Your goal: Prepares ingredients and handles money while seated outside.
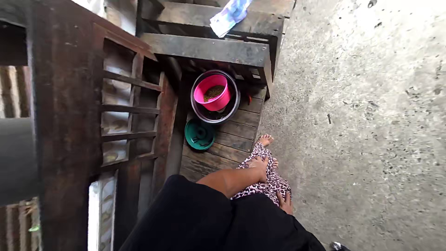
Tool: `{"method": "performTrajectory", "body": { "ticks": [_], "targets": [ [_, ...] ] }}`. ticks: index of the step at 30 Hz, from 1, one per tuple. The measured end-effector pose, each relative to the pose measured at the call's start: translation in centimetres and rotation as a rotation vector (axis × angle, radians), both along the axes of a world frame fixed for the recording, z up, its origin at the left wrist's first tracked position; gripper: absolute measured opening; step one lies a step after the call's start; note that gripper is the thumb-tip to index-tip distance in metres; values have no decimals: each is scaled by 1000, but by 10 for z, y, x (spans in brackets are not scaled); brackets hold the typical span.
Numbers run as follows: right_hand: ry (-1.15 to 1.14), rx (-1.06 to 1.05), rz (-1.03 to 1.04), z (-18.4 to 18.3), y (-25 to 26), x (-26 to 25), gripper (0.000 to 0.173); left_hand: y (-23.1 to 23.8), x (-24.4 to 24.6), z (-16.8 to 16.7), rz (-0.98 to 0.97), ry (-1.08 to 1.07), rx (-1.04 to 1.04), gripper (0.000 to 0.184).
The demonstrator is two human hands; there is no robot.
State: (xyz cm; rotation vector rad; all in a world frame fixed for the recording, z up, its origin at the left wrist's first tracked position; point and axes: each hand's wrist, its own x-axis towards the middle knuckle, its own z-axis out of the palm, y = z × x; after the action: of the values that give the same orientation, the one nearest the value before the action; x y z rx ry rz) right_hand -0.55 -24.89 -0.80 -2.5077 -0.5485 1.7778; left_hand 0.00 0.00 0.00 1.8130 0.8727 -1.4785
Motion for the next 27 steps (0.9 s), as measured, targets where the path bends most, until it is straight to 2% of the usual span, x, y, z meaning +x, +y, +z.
{"method": "performTrajectory", "body": {
  "ticks": [2,4,7,9,12,16,22,27],
  "targets": [
    [-22,-91,-32,-5,20,2,59,4,8,-18,-5,-59,27,129],
    [-83,-74,-93,-10,30,-3,55,11,18,-35,-31,-121,51,118],
    [-211,72,-187,-24,33,-13,49,21,35,-58,-111,-209,46,88],
    [-322,205,-250,-32,40,-20,44,29,44,-68,-185,-243,40,77],
    [-455,370,-319,-53,49,-30,37,44,47,-81,-248,-314,32,73],
    [-527,492,-378,-62,65,-35,37,59,47,-89,-305,-413,46,72],
    [-693,547,-474,-65,69,-67,36,70,26,-97,-312,-589,49,69],
    [-890,539,-451,-81,53,-100,40,66,3,-95,-289,-724,24,61]
  ]
}}
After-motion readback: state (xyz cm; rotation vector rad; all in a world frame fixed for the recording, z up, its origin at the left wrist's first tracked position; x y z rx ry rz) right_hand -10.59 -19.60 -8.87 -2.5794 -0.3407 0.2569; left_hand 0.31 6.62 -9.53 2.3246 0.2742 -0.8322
